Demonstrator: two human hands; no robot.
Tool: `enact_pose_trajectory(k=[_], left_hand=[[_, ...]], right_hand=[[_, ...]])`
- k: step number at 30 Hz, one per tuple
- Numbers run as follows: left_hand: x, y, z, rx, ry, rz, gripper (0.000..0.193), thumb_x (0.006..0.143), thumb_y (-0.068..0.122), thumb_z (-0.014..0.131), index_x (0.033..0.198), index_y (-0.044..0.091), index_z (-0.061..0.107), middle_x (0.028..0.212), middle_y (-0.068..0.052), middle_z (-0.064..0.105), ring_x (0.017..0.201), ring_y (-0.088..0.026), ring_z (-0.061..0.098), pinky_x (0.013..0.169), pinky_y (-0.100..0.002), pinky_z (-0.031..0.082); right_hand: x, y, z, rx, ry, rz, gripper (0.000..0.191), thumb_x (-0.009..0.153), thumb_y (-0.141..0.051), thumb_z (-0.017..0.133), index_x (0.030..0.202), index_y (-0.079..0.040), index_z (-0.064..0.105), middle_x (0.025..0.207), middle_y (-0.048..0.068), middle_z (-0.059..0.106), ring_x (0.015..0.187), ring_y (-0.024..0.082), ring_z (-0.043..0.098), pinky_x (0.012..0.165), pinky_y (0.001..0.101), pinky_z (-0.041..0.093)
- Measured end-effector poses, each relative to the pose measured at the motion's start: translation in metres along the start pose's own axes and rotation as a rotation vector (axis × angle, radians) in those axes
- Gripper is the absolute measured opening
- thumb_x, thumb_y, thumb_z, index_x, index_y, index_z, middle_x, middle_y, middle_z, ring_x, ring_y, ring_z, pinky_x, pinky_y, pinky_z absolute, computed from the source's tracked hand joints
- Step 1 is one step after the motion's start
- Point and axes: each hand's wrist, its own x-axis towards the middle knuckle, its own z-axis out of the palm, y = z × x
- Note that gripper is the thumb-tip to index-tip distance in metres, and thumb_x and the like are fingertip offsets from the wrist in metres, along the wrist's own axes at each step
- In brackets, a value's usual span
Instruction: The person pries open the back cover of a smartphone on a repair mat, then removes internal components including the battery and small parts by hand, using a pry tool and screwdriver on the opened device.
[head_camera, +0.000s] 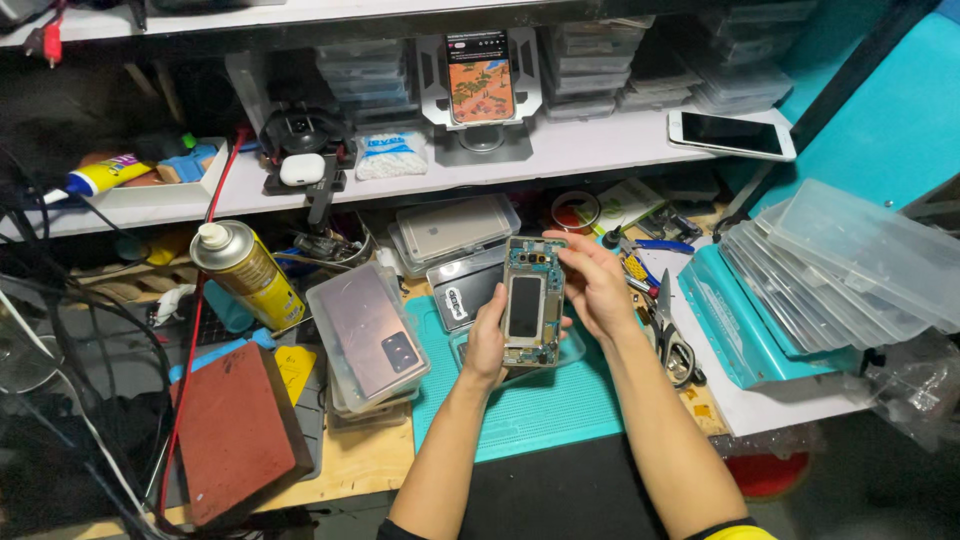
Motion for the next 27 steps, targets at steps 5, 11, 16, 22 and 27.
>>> enact_pose_trajectory(k=[5,11,16,22,27], left_hand=[[-0.002,0.0,0.0,0.087,-0.035,0.012,0.064,0.112,0.043,0.021,0.137,-0.007,0.054,0.109,-0.032,0.072,0.09,-0.035,0.075,0.079,-0.041,0.063],[-0.002,0.0,-0.002,0.089,-0.031,0.002,0.065,0.112,0.043,0.021,0.135,-0.008,0.055,0.108,-0.031,0.072,0.09,-0.035,0.076,0.079,-0.041,0.063],[0.001,-0.003,-0.008,0.046,0.0,0.034,0.065,0.113,0.043,0.021,0.133,-0.008,0.057,0.108,-0.03,0.073,0.09,-0.032,0.076,0.078,-0.04,0.063],[0.01,-0.016,-0.027,-0.023,0.303,0.199,0.049,0.114,0.034,0.039,0.129,-0.006,0.063,0.115,-0.013,0.073,0.098,-0.02,0.072,0.086,-0.032,0.058],[0.009,-0.018,-0.035,0.11,0.237,0.237,0.038,0.107,0.03,0.053,0.122,-0.001,0.068,0.107,-0.009,0.073,0.091,-0.016,0.069,0.08,-0.029,0.056]], right_hand=[[0.0,0.009,-0.008,-0.063,0.039,-0.005,0.023,0.098,-0.006,0.063,0.118,0.005,0.069,0.099,0.009,0.074,0.081,0.013,0.069,0.071,0.0273,0.057],[0.001,0.011,-0.007,-0.036,0.04,-0.013,0.022,0.098,-0.005,0.064,0.116,0.006,0.069,0.1,0.009,0.074,0.084,0.013,0.069,0.074,0.0273,0.057],[-0.009,0.0,-0.006,0.036,-0.071,0.084,0.04,0.093,-0.01,0.06,0.13,0.005,0.062,0.112,0.01,0.075,0.096,0.015,0.074,0.085,0.0293,0.061],[-0.013,0.018,-0.009,-0.202,-0.134,0.13,0.048,0.091,-0.004,0.067,0.137,0.005,0.057,0.12,0.01,0.074,0.1,0.011,0.072,0.085,0.0243,0.058],[-0.007,0.033,-0.012,-0.28,-0.076,0.087,0.042,0.093,-0.003,0.07,0.132,0.01,0.065,0.112,0.012,0.076,0.092,0.013,0.069,0.078,0.0255,0.055]])
